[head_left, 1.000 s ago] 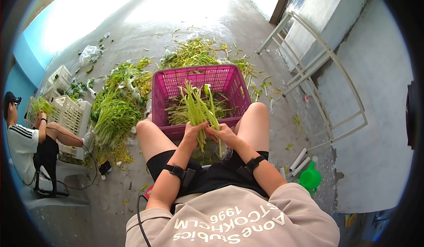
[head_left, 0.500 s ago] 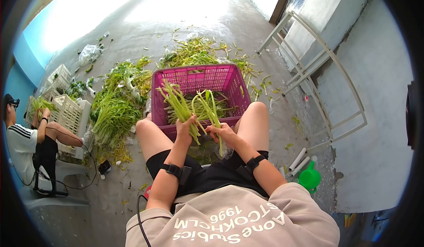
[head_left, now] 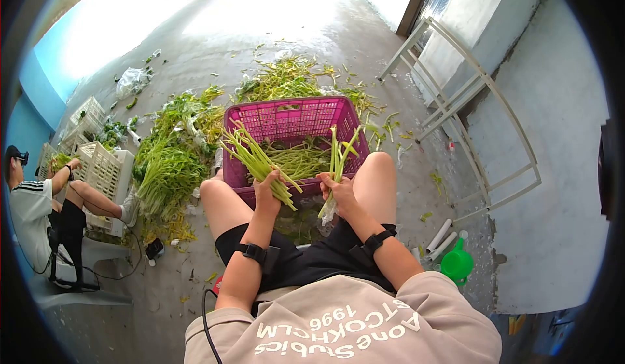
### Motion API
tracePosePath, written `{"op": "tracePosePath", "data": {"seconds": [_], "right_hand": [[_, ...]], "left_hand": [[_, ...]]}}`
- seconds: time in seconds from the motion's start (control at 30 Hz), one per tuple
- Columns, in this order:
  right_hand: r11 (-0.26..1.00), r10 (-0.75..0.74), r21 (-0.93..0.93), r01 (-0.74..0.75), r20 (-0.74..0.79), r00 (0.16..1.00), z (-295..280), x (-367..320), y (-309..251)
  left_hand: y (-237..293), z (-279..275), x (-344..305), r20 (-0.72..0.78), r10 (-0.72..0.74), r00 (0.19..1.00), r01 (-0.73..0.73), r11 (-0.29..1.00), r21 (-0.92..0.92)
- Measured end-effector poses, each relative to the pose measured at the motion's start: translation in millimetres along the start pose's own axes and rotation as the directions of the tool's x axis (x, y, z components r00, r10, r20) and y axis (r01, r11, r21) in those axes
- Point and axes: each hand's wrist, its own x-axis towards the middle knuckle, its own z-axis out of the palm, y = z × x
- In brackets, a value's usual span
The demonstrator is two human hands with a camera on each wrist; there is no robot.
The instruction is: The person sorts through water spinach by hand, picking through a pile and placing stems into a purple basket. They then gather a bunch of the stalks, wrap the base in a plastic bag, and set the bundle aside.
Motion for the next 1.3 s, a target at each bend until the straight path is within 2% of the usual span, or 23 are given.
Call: {"op": "tracePosePath", "data": {"seconds": [0.03, 0.1, 0.17, 0.2, 0.4, 0.63, 0.8, 0.87, 1.03, 1.1, 1.2, 1.27, 1.3], "right_hand": [[0.999, 0.018, -0.050, -0.014, 0.071, 0.997, 0.7, -0.4, 0.5], [0.995, 0.029, -0.094, -0.020, 0.094, 0.995, 3.4, -1.2, 2.7], [0.954, 0.168, -0.277, -0.117, 0.170, 0.971, 5.1, -2.3, 3.0], [0.938, 0.204, -0.314, -0.146, 0.160, 0.966, 6.6, -3.6, 4.5], [0.931, 0.254, -0.322, -0.173, 0.230, 0.940, 9.9, -6.0, -0.9], [0.917, 0.312, -0.328, -0.228, 0.231, 0.922, 10.8, -6.8, -1.7], [0.957, 0.193, -0.260, -0.131, 0.229, 0.954, 9.0, -4.2, -0.1], [0.958, 0.169, -0.267, -0.108, 0.217, 0.962, 9.2, -4.3, 0.0], [0.945, 0.120, -0.320, -0.063, 0.162, 0.979, 6.1, -1.5, 6.2], [0.895, 0.195, -0.427, -0.128, 0.115, 0.974, 7.8, -3.2, 9.5], [0.860, 0.290, -0.454, -0.233, 0.059, 0.955, 10.8, -4.9, 16.2], [0.855, 0.319, -0.444, -0.268, 0.042, 0.947, 11.2, -4.4, 17.1], [0.870, 0.279, -0.441, -0.221, 0.070, 0.958, 9.7, -2.1, 17.2]], "left_hand": [[-1.0, 1.7, -2.0, -0.011, -0.012, 1.000, 0.012, 1.000, 0.004], [-2.2, 2.0, -3.6, -0.023, -0.024, 0.999, 0.024, 1.000, 0.009], [-7.1, -2.1, -0.9, 0.013, -0.037, 0.999, 0.037, 0.998, 0.042], [-10.0, -3.9, 0.6, 0.013, -0.039, 0.999, 0.038, 0.998, 0.042], [-8.5, 4.0, -4.8, 0.017, -0.045, 0.999, 0.044, 0.997, 0.068], [-9.2, 6.5, -5.9, -0.004, -0.046, 0.999, 0.046, 0.997, 0.059], [-13.1, 3.9, -5.5, 0.000, -0.062, 0.998, 0.062, 0.996, 0.066], [-13.6, 7.2, -6.9, 0.035, -0.150, 0.988, 0.144, 0.980, 0.140], [-22.6, 14.3, -13.5, 0.026, -0.193, 0.981, 0.190, 0.977, 0.100], [-28.8, 12.0, -12.0, 0.058, -0.167, 0.984, 0.149, 0.959, 0.240], [-27.5, 22.1, -22.3, 0.090, -0.134, 0.987, 0.101, 0.947, 0.305], [-23.5, 23.9, -21.7, 0.063, -0.080, 0.995, 0.059, 0.960, 0.273], [-21.9, 25.4, -20.4, 0.041, -0.033, 0.999, 0.022, 0.969, 0.245]]}}
